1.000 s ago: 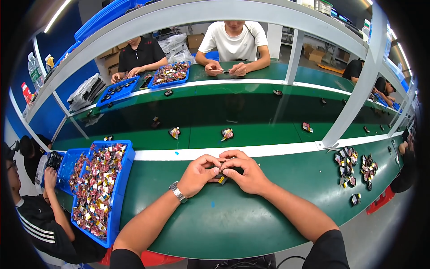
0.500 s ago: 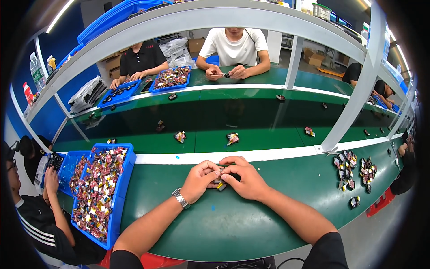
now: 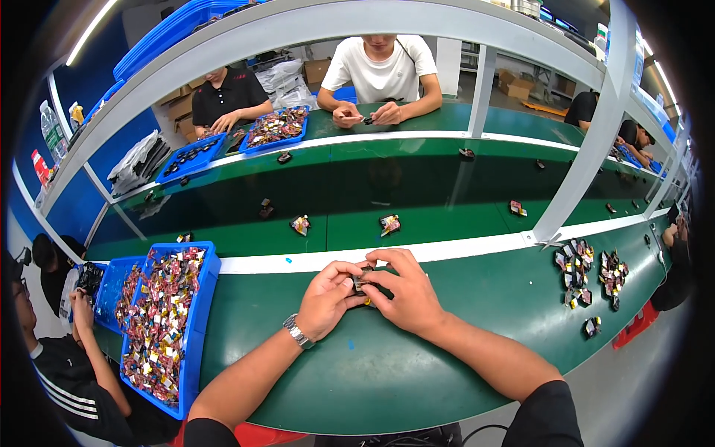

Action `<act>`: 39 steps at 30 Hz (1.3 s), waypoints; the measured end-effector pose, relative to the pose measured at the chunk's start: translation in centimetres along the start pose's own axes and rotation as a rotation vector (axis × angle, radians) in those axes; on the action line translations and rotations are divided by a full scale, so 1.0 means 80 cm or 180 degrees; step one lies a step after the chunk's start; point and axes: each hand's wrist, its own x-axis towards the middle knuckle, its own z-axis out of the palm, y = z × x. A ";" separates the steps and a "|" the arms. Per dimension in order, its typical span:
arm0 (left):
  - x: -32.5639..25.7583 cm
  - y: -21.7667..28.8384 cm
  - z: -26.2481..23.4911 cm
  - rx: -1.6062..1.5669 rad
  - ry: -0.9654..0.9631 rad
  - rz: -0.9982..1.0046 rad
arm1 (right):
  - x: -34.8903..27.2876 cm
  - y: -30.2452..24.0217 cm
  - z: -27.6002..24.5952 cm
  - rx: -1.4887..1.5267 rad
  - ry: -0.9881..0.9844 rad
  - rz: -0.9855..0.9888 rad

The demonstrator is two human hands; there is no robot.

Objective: Assemble small plastic components and toy cars on a factory assembly line.

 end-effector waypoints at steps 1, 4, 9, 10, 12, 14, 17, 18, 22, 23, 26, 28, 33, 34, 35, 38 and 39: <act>0.000 -0.001 0.000 0.0002 -0.0003 -0.0007 | 0.000 0.000 0.000 0.0012 -0.0015 -0.0065; 0.000 -0.004 0.000 -0.0100 -0.0068 0.0038 | 0.000 0.001 0.001 -0.0100 0.0064 -0.0213; 0.000 -0.004 0.001 -0.0194 -0.0046 0.0098 | -0.003 -0.003 0.003 0.0249 0.0078 0.0145; 0.000 -0.004 0.002 -0.0192 -0.0050 0.0096 | -0.003 -0.005 0.003 0.0374 0.0092 0.0216; -0.001 -0.004 0.003 -0.0199 -0.0087 0.0085 | -0.004 -0.008 0.006 0.0325 0.0096 0.0301; -0.002 -0.005 0.002 -0.0190 -0.0099 0.0133 | -0.005 -0.010 0.008 0.0270 0.0104 0.0391; -0.001 -0.003 0.009 -0.0197 -0.0074 0.0144 | -0.006 -0.009 0.008 0.0329 0.0137 0.0557; -0.001 -0.002 0.012 -0.0214 -0.0036 0.0112 | -0.006 -0.009 0.008 0.0419 0.0106 0.0599; -0.001 0.001 0.012 -0.0219 0.0000 0.0070 | -0.005 -0.007 0.008 0.0682 0.0039 0.0560; -0.002 0.000 0.011 -0.0282 -0.0064 0.0080 | -0.005 -0.008 0.008 0.0681 0.0046 0.0560; -0.003 -0.001 0.007 -0.0412 -0.0149 0.0080 | -0.006 -0.009 0.008 0.0864 0.0001 0.0693; -0.002 -0.001 0.007 -0.0481 -0.0167 0.0070 | -0.006 -0.008 0.007 0.0809 -0.0045 0.0669; -0.004 -0.004 0.004 -0.0558 -0.0205 0.0110 | -0.003 -0.010 0.006 0.0716 -0.0035 0.0549; -0.004 -0.006 0.003 -0.0558 -0.0196 0.0117 | -0.003 -0.010 0.006 0.0652 0.0006 0.0426; -0.005 -0.008 0.002 -0.0569 -0.0223 0.0135 | -0.003 -0.011 0.005 0.0659 -0.0001 0.0420; -0.006 -0.008 0.008 -0.0539 -0.0225 0.0182 | -0.002 -0.014 0.001 0.0681 0.0001 0.0297; -0.006 -0.006 0.010 -0.0498 -0.0200 0.0212 | -0.001 -0.014 0.001 0.0615 0.0030 0.0130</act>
